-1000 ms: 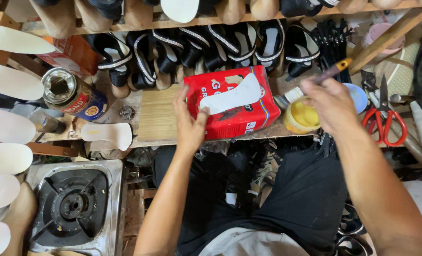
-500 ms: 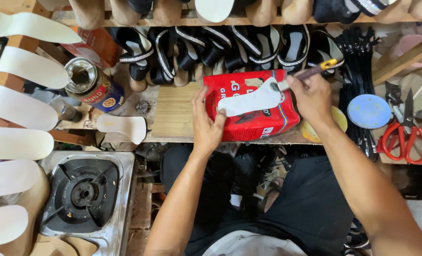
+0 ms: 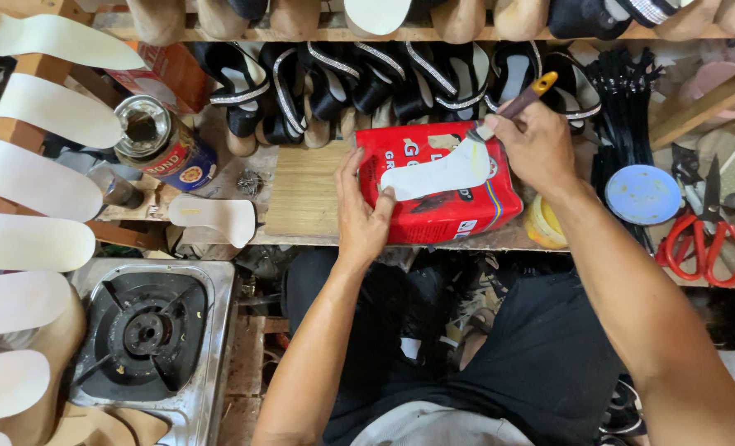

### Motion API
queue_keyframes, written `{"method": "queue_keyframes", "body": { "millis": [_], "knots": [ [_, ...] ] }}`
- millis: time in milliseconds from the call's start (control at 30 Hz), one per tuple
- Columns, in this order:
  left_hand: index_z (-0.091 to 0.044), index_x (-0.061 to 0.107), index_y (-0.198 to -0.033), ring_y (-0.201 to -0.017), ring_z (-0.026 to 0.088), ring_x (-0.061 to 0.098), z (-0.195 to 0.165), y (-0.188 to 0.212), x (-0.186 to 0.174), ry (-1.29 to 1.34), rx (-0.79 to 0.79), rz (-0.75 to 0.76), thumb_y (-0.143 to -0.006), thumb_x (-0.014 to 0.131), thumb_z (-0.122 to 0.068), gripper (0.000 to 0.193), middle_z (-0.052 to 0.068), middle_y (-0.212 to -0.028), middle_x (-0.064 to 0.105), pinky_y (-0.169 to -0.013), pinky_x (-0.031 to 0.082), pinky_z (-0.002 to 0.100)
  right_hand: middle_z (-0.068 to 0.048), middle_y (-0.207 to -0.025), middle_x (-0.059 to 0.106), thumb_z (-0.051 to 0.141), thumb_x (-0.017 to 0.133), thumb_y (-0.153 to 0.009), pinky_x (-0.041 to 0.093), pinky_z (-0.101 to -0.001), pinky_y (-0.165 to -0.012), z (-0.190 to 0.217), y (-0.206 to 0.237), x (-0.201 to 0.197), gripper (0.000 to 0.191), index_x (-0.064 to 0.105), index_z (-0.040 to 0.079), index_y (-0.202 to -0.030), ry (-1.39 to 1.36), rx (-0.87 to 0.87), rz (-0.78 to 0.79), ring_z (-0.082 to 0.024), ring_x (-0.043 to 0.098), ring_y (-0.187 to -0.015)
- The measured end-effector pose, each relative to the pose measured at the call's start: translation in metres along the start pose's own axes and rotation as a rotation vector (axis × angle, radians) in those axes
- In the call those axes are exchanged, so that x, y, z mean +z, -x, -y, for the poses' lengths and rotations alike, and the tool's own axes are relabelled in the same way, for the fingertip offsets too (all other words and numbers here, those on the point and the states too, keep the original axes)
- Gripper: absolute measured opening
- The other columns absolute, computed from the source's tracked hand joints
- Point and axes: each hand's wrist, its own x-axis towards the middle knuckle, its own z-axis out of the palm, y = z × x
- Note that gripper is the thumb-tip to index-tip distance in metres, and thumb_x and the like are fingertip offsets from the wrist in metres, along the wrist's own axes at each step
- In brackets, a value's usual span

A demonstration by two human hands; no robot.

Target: The person applies yellow glue to white shoe insoles using a brush. They repeatedly dip the brush into a container of glue and spread it evenly across each insole, then place the treated insoles on a nearby rack.

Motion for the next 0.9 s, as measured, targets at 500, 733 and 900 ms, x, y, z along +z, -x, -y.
{"method": "queue_keyframes", "body": {
  "millis": [500,733,900],
  "knots": [
    [-0.002,0.039,-0.152,-0.148,0.038,0.04,0.004,0.002,0.0,0.033,0.014,-0.009,-0.089,0.064,-0.002,0.068,0.022,-0.155,0.04,-0.126,0.032,0.043,-0.006,-0.098,0.074,0.009,0.07,-0.1,0.054,-0.0305,-0.082,-0.014,0.026,-0.032,0.01,0.069,0.0,-0.105,-0.205,0.086,0.247,-0.014,0.068,-0.09],
    [-0.003,0.038,-0.152,-0.149,0.037,0.04,0.002,0.002,0.0,0.02,-0.004,0.01,-0.09,0.064,-0.004,0.067,0.023,-0.156,0.039,-0.125,0.032,0.043,-0.006,-0.103,0.076,0.009,0.07,-0.103,0.055,-0.0257,-0.083,-0.012,0.008,-0.013,0.011,0.067,0.0,-0.107,-0.188,-0.04,0.012,-0.01,0.071,-0.094],
    [-0.002,0.038,-0.152,-0.149,0.038,0.039,0.002,0.002,-0.002,0.015,0.013,-0.006,-0.09,0.064,-0.004,0.067,0.023,-0.157,0.039,-0.125,0.032,0.044,-0.007,-0.092,0.074,0.012,0.072,-0.101,0.051,-0.0283,-0.071,-0.011,0.039,-0.012,0.014,0.069,-0.001,-0.105,0.062,0.112,0.05,-0.012,0.068,-0.081]
  ]
}}
